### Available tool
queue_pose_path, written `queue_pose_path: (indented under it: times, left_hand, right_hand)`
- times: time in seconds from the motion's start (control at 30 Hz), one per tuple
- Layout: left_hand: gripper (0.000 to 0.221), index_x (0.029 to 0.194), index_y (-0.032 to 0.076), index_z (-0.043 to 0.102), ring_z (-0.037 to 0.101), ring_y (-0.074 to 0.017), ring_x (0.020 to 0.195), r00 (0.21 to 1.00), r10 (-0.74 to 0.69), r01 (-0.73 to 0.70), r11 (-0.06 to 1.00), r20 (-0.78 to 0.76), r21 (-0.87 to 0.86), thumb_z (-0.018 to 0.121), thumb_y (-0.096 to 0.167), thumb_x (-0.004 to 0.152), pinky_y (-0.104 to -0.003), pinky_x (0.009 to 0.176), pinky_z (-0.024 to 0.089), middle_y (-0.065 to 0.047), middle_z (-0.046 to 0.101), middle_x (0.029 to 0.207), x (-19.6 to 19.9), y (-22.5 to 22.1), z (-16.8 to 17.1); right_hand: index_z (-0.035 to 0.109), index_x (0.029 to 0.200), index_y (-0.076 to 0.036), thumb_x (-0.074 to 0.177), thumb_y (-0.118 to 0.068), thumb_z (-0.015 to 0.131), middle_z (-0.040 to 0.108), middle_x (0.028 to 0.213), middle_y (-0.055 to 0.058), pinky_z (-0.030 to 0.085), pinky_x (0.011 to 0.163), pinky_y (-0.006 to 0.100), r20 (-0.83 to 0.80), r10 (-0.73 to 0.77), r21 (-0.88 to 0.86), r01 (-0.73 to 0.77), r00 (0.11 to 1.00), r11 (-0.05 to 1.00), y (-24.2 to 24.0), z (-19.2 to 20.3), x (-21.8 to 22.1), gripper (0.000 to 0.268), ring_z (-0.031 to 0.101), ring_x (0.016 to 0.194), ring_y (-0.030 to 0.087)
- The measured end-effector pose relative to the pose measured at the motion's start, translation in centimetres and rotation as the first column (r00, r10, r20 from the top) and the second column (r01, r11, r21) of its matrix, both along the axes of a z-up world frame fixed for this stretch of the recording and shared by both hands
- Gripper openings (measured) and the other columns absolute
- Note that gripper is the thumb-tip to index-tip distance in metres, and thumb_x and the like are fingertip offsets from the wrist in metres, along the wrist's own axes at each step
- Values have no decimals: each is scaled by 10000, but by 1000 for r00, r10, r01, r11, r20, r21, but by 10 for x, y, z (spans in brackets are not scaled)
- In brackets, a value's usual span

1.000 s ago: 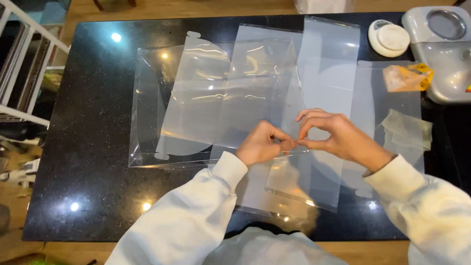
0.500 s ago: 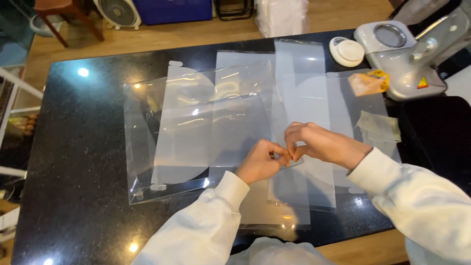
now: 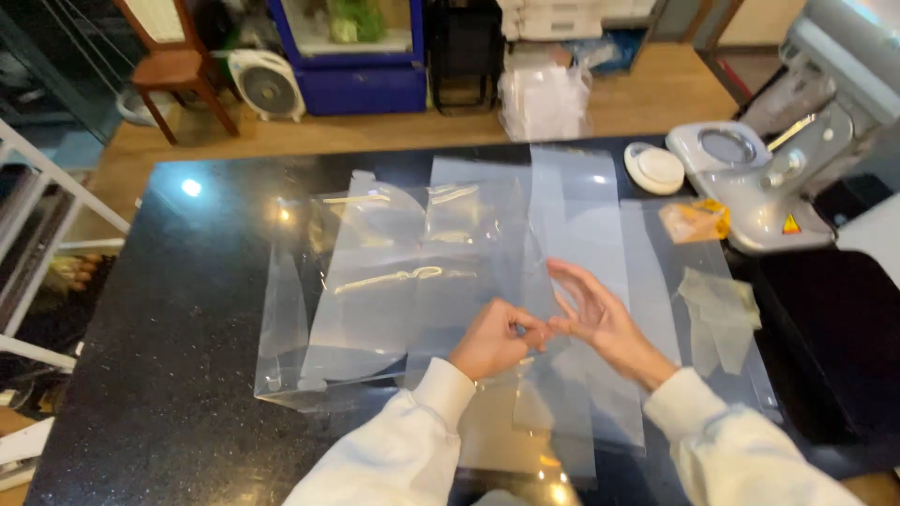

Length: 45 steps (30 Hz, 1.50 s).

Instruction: Assembling a large clear plastic box by folding pre-scored plastic sheets and interlocking tabs.

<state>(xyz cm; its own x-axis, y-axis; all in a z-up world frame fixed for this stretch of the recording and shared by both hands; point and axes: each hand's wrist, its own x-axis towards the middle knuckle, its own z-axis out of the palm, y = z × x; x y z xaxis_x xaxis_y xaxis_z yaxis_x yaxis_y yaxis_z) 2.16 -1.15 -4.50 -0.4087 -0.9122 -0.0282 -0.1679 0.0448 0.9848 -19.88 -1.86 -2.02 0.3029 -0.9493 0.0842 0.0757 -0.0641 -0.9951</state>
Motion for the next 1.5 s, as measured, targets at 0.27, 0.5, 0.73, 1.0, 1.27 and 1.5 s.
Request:
queue_pose_path:
  times: [0.27,0.5,0.73,1.0,1.27,1.5]
  left_hand:
    - [103,988,127,929,541,-107,560,979,65,-65,998,195,-9,828,145,977,-269,555,436,-32,836,807,0,15,26]
    - [363,788,131,788,503,-346,651,837,180,-86,976,516,-201,770,324,1095,-433,678,459,-48,667,601,0,27,46]
    - [252,1081,249,914,830,-129,1109,591,798,-721,588,118,-366,718,375,984,-330,1060,570,84,914,1155,170,63,88]
    - [831,1795,205,412,448,-243,1708,603,772,-767,493,200,410,500,567,1052,-514,1328,433,-53,445,1861,276,86,10]
    - [767,1783,252,443,596,-288,1595,598,771,-790,523,219,319,491,514,1064,-526,1222,519,-102,553,1787,255,99,21]
    - [656,1767,221,470,566,-332,1626,578,789,-796,488,210,357,436,413,1140,-554,1242,529,-146,569,1769,246,102,40]
  right_hand:
    - [312,1827,-240,967,116,720,205,1960,14,249,1401,525,-30,22,406,-8,999,914,21,25,13,1016,142,1795,281]
    - [180,1843,-349,942,-192,773,183,1954,-53,321,1397,456,-291,99,477,54,952,877,11,50,27,1090,242,1791,168]
    - [394,1801,-253,984,-366,606,414,1902,-124,382,1409,413,-257,-70,514,198,964,835,16,88,37,852,395,1742,99]
    - [293,1826,-242,1046,-365,567,322,1919,-82,312,1429,398,-245,-141,535,255,959,805,-13,68,65,835,317,1759,108]
    - [226,1842,-371,1074,-337,536,292,1931,-133,304,1412,434,-314,-97,530,259,944,807,-13,64,68,828,339,1752,123]
    - [212,1834,-471,1100,-421,456,286,1934,-165,297,1414,507,-288,-105,563,257,952,786,-4,79,74,775,308,1772,130]
